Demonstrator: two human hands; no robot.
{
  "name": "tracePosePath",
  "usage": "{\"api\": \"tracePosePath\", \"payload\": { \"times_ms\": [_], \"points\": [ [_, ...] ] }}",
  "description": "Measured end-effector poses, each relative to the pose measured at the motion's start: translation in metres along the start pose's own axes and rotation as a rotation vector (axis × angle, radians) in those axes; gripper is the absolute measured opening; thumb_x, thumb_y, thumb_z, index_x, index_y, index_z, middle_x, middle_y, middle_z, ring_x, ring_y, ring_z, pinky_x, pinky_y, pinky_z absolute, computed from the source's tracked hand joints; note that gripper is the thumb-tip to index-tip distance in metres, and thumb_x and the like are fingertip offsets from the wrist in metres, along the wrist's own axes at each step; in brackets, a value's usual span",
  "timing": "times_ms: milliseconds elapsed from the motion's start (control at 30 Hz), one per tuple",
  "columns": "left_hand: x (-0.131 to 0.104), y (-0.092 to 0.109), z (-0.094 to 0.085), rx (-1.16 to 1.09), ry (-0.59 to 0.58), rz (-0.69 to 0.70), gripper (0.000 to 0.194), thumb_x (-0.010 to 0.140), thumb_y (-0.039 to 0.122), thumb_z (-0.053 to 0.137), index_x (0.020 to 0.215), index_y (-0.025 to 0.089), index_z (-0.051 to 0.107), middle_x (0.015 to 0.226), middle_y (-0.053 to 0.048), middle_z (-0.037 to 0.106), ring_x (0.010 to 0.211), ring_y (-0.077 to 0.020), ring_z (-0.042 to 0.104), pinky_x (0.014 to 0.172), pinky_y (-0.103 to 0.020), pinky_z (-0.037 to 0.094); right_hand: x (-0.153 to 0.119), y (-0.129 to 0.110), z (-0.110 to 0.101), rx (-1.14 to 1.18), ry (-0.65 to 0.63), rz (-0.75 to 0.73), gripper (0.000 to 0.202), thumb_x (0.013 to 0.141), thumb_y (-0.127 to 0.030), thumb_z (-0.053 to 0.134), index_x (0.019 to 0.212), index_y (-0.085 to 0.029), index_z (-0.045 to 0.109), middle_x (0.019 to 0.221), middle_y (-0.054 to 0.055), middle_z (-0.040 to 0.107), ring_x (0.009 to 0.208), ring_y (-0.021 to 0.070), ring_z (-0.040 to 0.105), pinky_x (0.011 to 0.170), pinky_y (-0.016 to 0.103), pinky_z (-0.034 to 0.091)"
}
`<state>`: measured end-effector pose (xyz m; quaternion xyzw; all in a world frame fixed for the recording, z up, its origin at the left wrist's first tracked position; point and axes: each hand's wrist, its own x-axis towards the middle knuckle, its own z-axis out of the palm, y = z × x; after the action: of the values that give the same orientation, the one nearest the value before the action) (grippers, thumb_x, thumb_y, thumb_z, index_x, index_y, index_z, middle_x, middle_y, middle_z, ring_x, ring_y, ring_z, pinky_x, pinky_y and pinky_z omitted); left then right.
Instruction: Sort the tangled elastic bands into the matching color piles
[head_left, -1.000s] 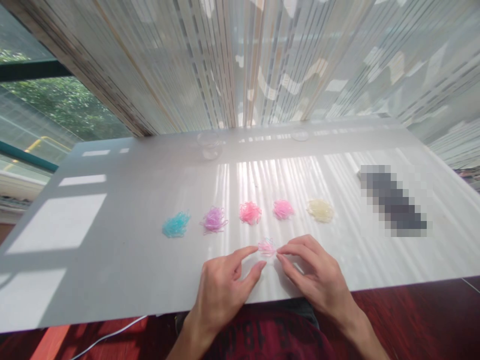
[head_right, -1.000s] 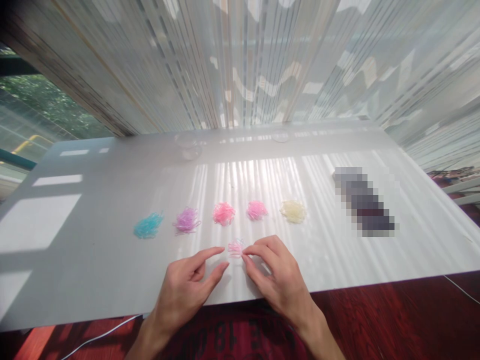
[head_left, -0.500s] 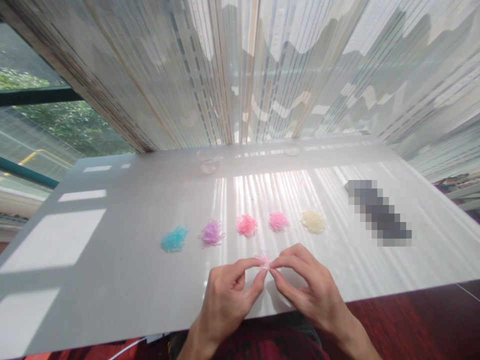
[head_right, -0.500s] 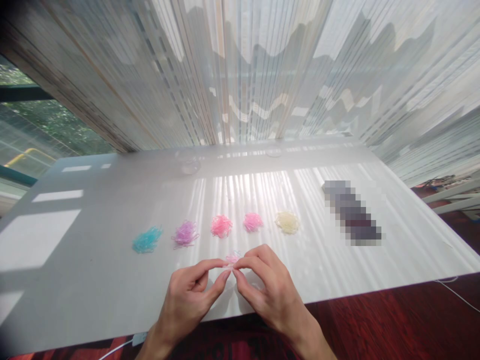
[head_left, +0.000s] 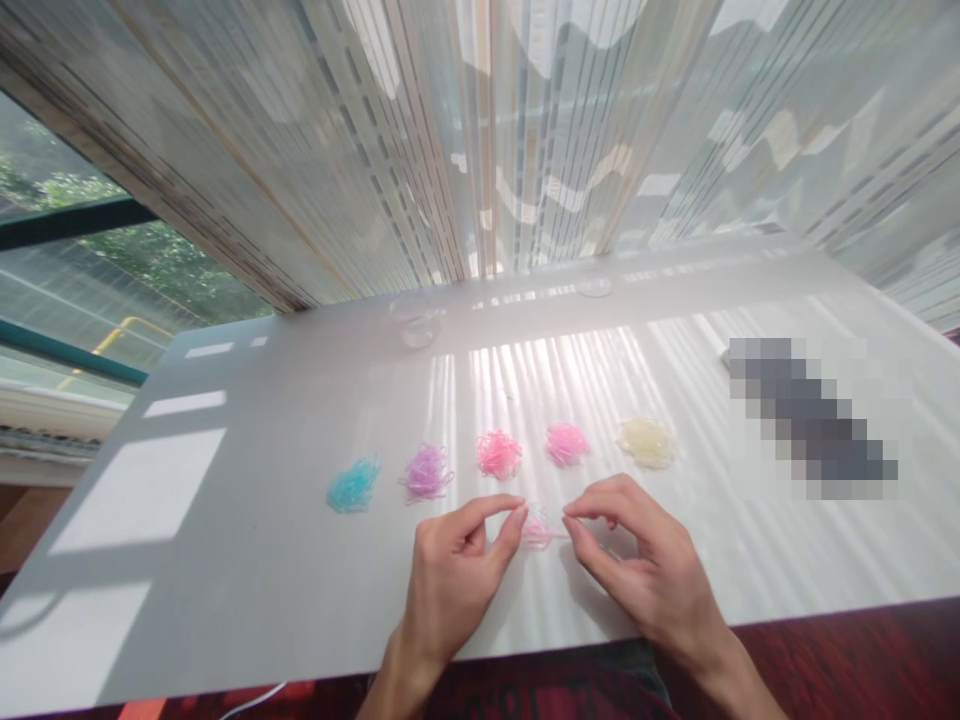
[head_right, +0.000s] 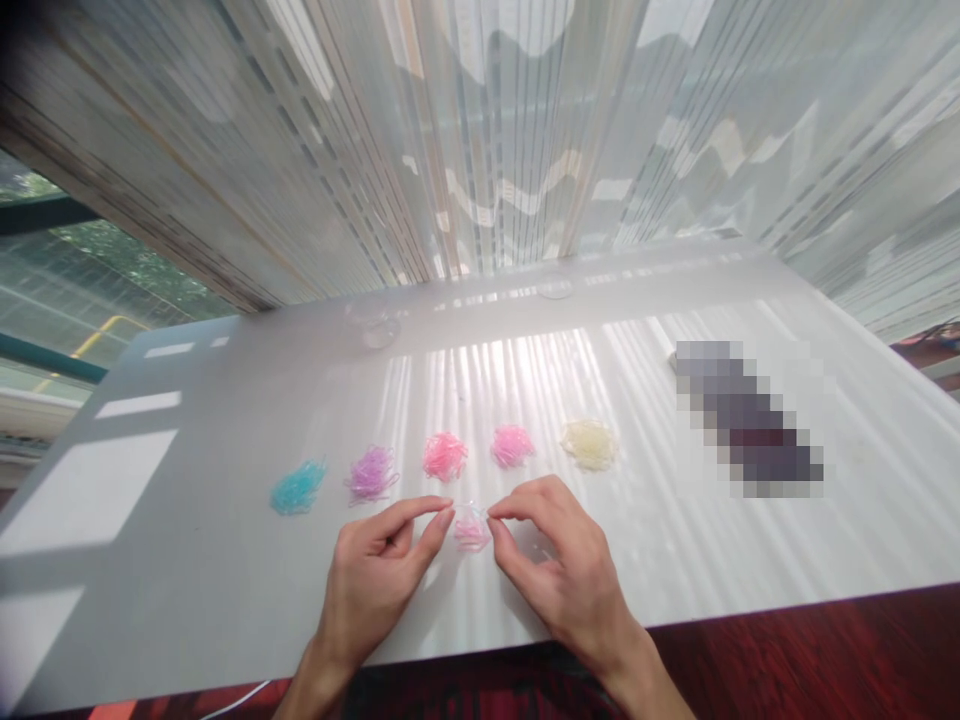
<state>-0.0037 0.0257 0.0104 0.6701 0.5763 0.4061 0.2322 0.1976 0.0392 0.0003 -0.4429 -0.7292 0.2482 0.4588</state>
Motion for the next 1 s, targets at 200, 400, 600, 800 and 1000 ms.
{"api": "tracePosePath", "payload": {
  "times_ms": [200,400,600,800,1000],
  "points": [
    [0.015,0.000,-0.002,0.039,0.121,-0.067,0.018,0.091,0.030,0.071,0.092,0.019,0.085,0.051,0.010,0.023,0.045,-0.0075,0.023,0.041,-0.020,0.028,-0.002,0.010,0.000,-0.028,0.037,0.038,0.007,0.094,-0.017,0.067,0.096,-0.023,0.070,0.085,0.001,0.069,0.073,0.0142,0.066,0.064,0.025,0.058],
    [0.020,-0.002,-0.005,0.160,0.139,0.095,0.016,0.093,0.024,0.070,0.097,0.019,0.084,0.048,0.010,0.041,0.044,-0.0066,0.026,0.042,-0.019,0.030,-0.002,0.009,0.002,0.000,0.009,-0.010,0.015,0.094,-0.014,0.067,0.107,-0.022,0.069,0.087,0.003,0.069,0.078,0.0166,0.068,0.066,0.028,0.060],
    [0.023,-0.008,-0.007,0.339,0.198,0.189,0.015,0.094,0.020,0.069,0.096,0.015,0.083,0.049,0.011,0.036,0.044,-0.0060,0.027,0.043,-0.019,0.030,-0.007,0.014,0.005,-0.005,-0.044,-0.034,0.021,0.096,-0.010,0.064,0.114,-0.021,0.065,0.091,0.004,0.067,0.082,0.0172,0.067,0.069,0.030,0.059],
    [0.026,-0.001,-0.002,0.319,0.161,0.182,0.016,0.096,0.021,0.067,0.099,0.015,0.082,0.050,0.010,0.045,0.044,-0.0057,0.030,0.043,-0.020,0.030,-0.011,0.015,0.005,-0.007,-0.086,0.004,0.020,0.098,-0.012,0.062,0.115,-0.022,0.064,0.092,0.004,0.066,0.084,0.0167,0.066,0.071,0.030,0.057],
    [0.035,0.013,0.025,0.325,0.061,0.205,0.023,0.099,0.022,0.061,0.092,0.017,0.082,0.053,0.004,0.063,0.041,-0.0066,0.042,0.045,-0.021,0.036,-0.003,0.007,0.003,-0.143,0.094,0.082,0.010,0.098,-0.014,0.061,0.095,-0.022,0.067,0.079,0.001,0.069,0.070,0.0149,0.066,0.067,0.027,0.055]
  ]
}}
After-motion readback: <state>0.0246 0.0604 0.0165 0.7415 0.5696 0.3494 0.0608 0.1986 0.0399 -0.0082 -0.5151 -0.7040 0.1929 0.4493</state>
